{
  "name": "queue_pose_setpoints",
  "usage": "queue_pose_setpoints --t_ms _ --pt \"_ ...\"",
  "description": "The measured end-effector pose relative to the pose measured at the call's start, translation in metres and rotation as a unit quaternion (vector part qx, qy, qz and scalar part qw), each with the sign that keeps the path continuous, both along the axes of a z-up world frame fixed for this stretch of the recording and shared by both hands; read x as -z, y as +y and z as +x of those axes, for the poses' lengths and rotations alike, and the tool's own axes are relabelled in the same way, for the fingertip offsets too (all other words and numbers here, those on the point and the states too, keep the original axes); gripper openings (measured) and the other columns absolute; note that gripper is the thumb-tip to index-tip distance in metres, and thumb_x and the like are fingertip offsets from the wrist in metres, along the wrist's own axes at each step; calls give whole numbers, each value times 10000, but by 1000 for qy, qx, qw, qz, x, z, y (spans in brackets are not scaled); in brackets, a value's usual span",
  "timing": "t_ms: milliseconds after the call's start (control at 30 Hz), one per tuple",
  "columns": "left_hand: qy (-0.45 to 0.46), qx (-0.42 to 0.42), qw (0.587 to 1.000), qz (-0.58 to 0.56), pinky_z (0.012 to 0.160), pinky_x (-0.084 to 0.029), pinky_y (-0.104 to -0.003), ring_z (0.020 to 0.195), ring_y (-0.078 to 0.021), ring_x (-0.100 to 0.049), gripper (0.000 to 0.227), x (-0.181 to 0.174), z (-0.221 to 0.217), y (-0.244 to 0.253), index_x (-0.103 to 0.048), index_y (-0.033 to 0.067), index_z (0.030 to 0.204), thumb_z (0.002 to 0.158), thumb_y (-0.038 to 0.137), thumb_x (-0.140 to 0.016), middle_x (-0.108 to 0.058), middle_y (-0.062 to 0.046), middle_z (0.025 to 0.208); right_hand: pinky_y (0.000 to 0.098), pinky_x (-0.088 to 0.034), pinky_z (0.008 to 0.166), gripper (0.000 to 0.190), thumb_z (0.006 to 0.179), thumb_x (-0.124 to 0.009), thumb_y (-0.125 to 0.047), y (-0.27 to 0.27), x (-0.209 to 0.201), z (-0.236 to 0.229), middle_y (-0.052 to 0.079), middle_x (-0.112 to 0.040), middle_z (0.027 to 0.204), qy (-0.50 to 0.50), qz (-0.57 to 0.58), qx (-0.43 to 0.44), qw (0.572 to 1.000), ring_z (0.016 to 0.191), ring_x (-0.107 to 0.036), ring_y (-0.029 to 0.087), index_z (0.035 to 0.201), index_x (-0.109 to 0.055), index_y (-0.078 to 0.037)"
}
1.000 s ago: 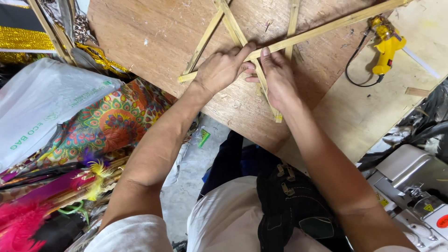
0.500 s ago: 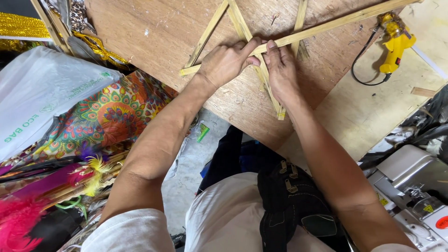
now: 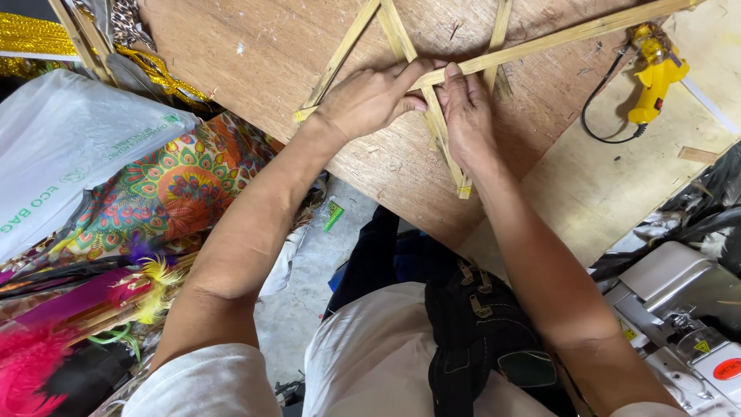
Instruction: The person arranges thin wooden sticks on a workbench to form a star-shaped frame. They use a hot glue gun to apply adhesive to the intersections of the sticks, pressing them together to secure the structure.
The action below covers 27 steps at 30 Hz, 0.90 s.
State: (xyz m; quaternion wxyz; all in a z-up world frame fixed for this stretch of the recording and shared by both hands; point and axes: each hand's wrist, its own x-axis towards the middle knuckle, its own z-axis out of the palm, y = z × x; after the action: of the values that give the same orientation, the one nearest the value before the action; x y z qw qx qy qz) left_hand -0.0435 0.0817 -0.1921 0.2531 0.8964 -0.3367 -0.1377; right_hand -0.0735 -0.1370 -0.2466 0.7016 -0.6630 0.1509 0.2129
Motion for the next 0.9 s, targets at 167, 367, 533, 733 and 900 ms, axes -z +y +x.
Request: queue_pose_setpoints --t_ms 167,367,533,733,900 --pt "-53 -13 998 7 825 -656 -563 863 -398 -774 598 13 -3 16 -291 328 1759 1244 630 -292 -767 -155 1081 462 -400 1332 609 1155 -459 -490 -6 18 0 238 -412 1742 -14 89 -8 996 1637 -414 388 1636 -439 -116" --pt "-58 -50 995 68 714 -685 -589 839 -385 -789 676 33 -8 11 -305 339 1730 1133 132 -547 -816 -57 1265 474 -376 1326 793 1108 -332 -608 5 -22 3 293 -423 1713 -32 -15 -56 998 1618 -430 392 1624 -425 -13" --pt "-62 -56 994 76 593 -668 -573 776 -414 -783 754 35 -6 3 -367 295 1669 1013 -33 -541 -802 -72 1277 447 -416 1310 789 1097 -355 -624 8 -30 2 291 -508 1659 -37 -9 -47 998 1579 -495 383 1588 -473 -17" --pt "-81 -62 991 84 543 -657 -566 775 -413 -783 745 42 -7 3 -390 294 1651 1002 -31 -556 -811 -50 1267 467 -468 1277 815 1081 -347 -645 10 -26 2 299 -515 1641 -13 -41 -37 998 1535 -550 393 1611 -450 -35" --pt "-82 -56 992 80 601 -664 -559 779 -418 -794 772 36 -7 4 -385 281 1647 970 -52 -552 -811 -52 1341 458 -538 1213 864 1049 -309 -698 11 -27 2 308 -626 1507 -4 -97 -50 994 1436 -642 386 1584 -495 -47"
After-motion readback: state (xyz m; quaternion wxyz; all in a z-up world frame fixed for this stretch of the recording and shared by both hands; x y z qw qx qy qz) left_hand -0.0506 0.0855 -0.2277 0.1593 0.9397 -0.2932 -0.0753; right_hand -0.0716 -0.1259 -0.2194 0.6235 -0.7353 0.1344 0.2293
